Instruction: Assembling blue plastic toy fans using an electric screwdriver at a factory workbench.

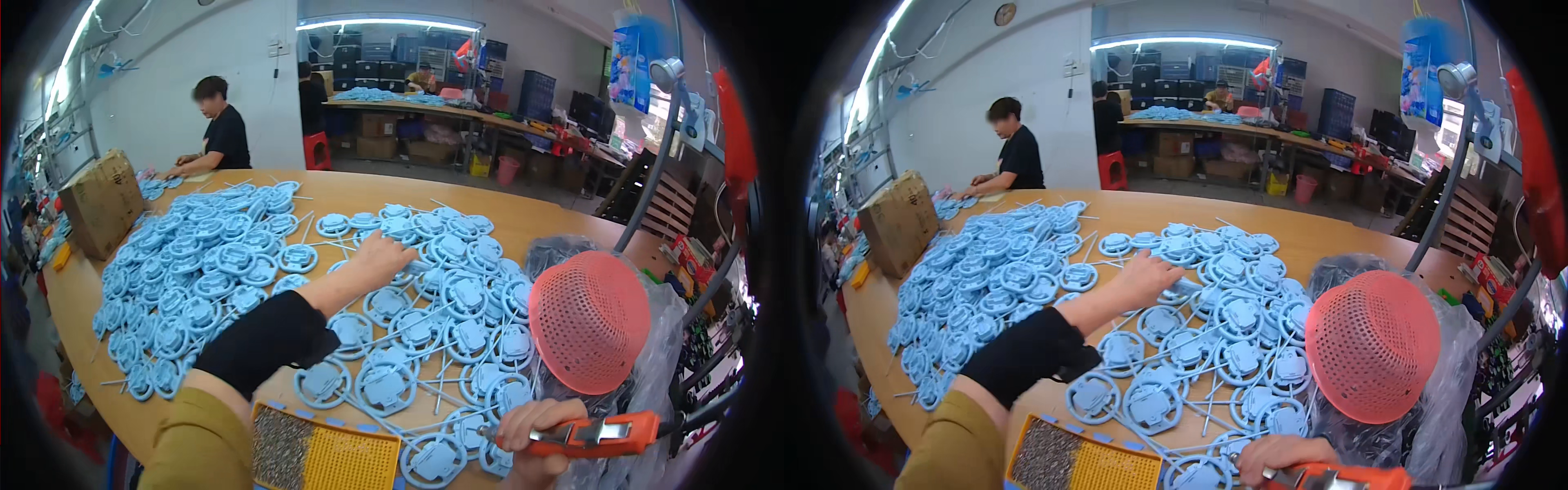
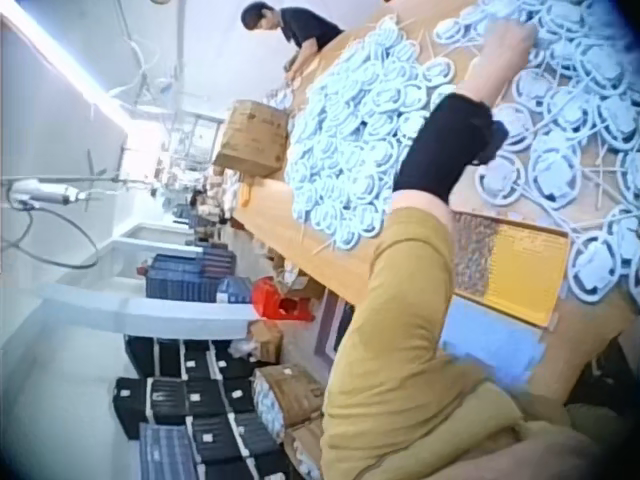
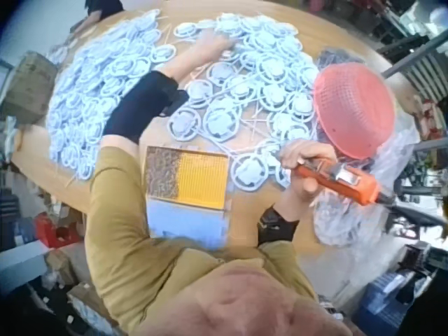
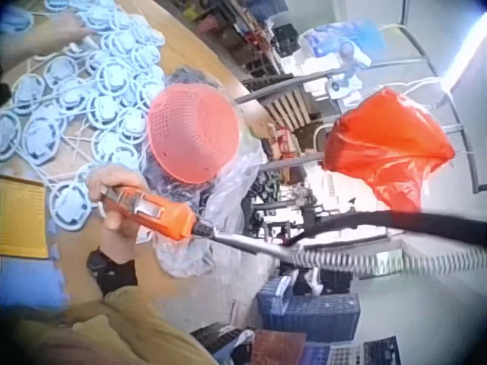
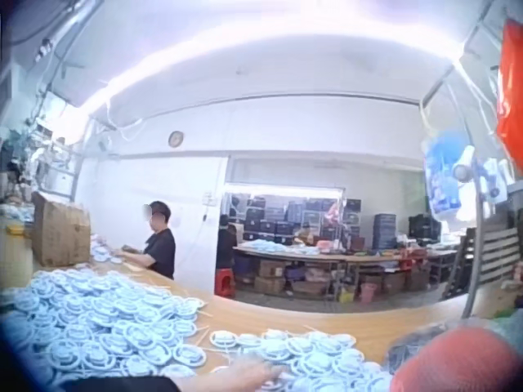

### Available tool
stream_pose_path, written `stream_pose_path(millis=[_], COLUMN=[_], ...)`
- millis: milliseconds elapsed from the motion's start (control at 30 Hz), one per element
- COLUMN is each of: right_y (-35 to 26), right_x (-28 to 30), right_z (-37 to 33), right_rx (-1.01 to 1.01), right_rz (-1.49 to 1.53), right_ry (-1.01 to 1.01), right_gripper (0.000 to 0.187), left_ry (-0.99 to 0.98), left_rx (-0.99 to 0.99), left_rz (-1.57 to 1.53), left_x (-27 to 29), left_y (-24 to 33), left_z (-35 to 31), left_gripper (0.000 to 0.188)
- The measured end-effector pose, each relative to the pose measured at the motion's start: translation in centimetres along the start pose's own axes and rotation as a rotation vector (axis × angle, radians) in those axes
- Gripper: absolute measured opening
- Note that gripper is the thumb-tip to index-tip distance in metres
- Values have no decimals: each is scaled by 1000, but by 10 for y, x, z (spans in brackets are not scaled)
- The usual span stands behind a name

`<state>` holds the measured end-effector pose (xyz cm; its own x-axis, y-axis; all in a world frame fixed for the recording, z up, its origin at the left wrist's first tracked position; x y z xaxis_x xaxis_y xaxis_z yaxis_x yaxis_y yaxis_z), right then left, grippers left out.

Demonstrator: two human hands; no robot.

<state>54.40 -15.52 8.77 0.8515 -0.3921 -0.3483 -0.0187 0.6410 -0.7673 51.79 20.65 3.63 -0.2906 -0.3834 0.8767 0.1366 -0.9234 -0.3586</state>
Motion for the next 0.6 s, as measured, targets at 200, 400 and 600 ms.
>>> stream_pose_path(millis=[200,400,600], right_y=[-12,10,26], right_x=[-35,-77,-125], right_z=[-5,-30,-59], right_rx=[-71,-201,-285], right_rz=[37,116,126], right_ry=[-74,-230,-392], right_gripper=[59,60,56], left_ry=[-56,-256,-125], left_rx=[135,638,826], left_rz=[-324,-1390,-1580], left_x=[223,226,181], left_y=[37,136,251], left_z=[-141,-358,-442], left_gripper=[38,35,37])
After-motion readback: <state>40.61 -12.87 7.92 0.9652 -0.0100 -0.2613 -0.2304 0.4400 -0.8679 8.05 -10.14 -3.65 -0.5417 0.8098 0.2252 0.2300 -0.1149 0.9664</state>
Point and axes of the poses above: each hand's wrist, its own z-axis towards the middle knuckle, its own x-axis out of the back of the hand, y = z × x, the point moved 3 cm from there along z, towards the middle knuckle, and after that the axes turned 10 degrees about -x, right-handed, at the moved point
